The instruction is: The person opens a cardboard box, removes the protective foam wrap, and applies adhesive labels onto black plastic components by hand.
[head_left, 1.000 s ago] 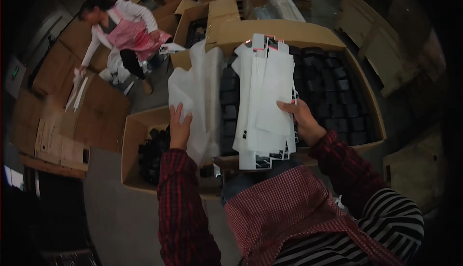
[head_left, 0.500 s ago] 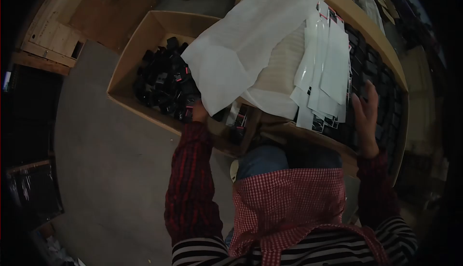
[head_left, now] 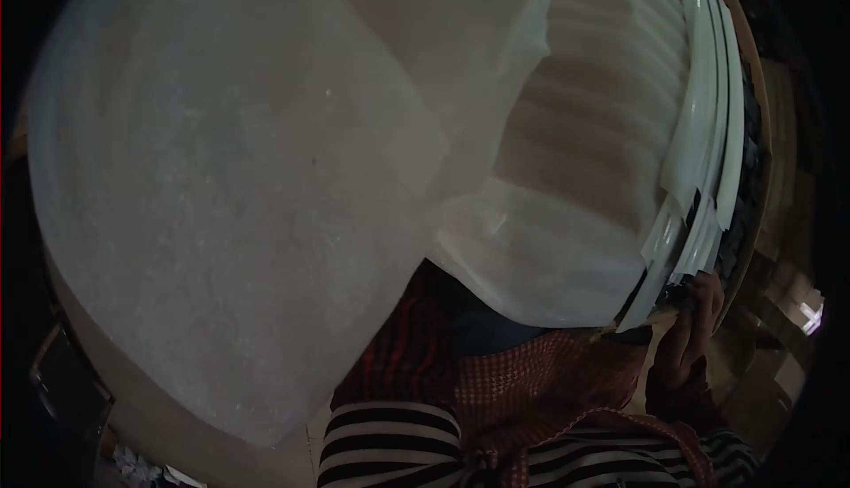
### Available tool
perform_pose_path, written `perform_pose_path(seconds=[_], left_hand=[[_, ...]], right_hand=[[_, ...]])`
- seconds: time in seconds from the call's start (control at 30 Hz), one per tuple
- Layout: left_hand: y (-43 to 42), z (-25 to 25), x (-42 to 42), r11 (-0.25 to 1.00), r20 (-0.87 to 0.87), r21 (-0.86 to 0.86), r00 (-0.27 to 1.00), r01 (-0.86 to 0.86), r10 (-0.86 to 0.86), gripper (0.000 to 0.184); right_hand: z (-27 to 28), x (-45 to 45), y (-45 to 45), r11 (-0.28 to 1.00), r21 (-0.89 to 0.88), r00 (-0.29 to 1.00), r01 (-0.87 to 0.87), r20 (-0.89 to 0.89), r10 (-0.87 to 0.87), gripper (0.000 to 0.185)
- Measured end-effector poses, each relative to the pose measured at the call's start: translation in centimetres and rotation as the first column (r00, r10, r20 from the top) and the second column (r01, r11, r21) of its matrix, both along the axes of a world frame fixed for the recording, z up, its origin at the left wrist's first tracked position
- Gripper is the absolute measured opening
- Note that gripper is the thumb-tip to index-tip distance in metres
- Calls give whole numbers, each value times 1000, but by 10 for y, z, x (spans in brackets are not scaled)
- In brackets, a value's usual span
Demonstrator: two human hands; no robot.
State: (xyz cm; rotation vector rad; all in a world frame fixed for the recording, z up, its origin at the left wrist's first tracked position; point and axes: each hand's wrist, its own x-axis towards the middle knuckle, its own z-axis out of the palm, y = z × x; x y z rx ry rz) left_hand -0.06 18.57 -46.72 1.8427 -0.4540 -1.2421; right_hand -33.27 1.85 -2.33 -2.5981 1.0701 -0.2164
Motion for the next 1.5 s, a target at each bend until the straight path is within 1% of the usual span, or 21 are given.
perform_pose_path(seconds=[0.1,0.3,0.37,0.47,0.67,0.77,0.8,0.83,0.9,1.0,1.03,1.07,1.2,1.23,1.27,1.3,1.33,1.37,1.4,1.47,1.5], left_hand=[[11,5,14,999,-17,29,999,-44,44,41],[18,11,33,993,-68,46,991,-111,114,42],[24,13,40,988,-82,50,986,-143,147,42],[25,18,54,984,-98,43,979,-175,178,42],[-7,60,89,981,-101,-34,977,-192,187,42],[-24,117,114,975,-64,-97,979,-199,194,42],[-39,139,126,971,-51,-121,979,-204,199,42],[-28,163,103,696,-473,-247,710,-675,521,40],[6,249,81,627,-601,-309,658,-715,454,41],[69,333,49,581,-548,-361,670,-729,500,45],[91,352,40,565,-535,-389,678,-727,504,45],[110,376,31,510,-546,-415,655,-753,523,47],[174,436,-11,350,-578,-504,610,-789,542,46],[181,441,-22,389,-558,-534,659,-750,504,47],[177,455,-39,402,-577,-527,662,-749,478,47],[167,469,-60,421,-591,-519,668,-744,452,47],[154,475,-82,434,-568,-539,692,-722,446,49],[142,479,-102,439,-612,-529,684,-727,396,49],[128,482,-121,448,-655,-522,678,-726,335,48],[103,495,-157,489,-742,-514,651,-704,158,46],[94,504,-177,520,-726,-544,680,-659,104,45]], right_hand=[[2,0,0,999,0,999,42,-6,-42,44],[0,8,1,999,-49,1000,-23,13,24,32],[-5,4,1,999,-32,995,8,100,-4,27],[-5,7,-1,999,-45,993,-22,111,27,26],[-5,23,-2,994,-83,966,-76,241,94,23],[-8,25,1,999,-38,936,-32,349,43,20],[-6,27,3,998,-60,925,-28,376,49,20],[-3,31,3,997,-70,923,-21,383,46,20],[3,32,6,995,-98,909,-18,414,57,20],[8,31,10,994,-106,901,-13,431,58,22],[10,30,12,999,-34,891,5,454,11,22],[12,28,16,999,42,882,22,470,-39,23],[14,13,34,998,62,828,20,559,-51,25],[12,7,43,993,80,817,-83,577,22,32],[13,1,53,978,99,799,-186,594,92,42],[23,0,70,978,90,792,-188,603,96,42],[39,6,93,896,337,760,-288,650,0,56],[54,14,111,747,543,735,-384,669,-108,72],[59,18,121,764,524,720,-376,684,-114,72],[65,17,134,592,702,755,-394,615,-227,96],[67,14,140,530,768,721,-359,589,-365,97]])
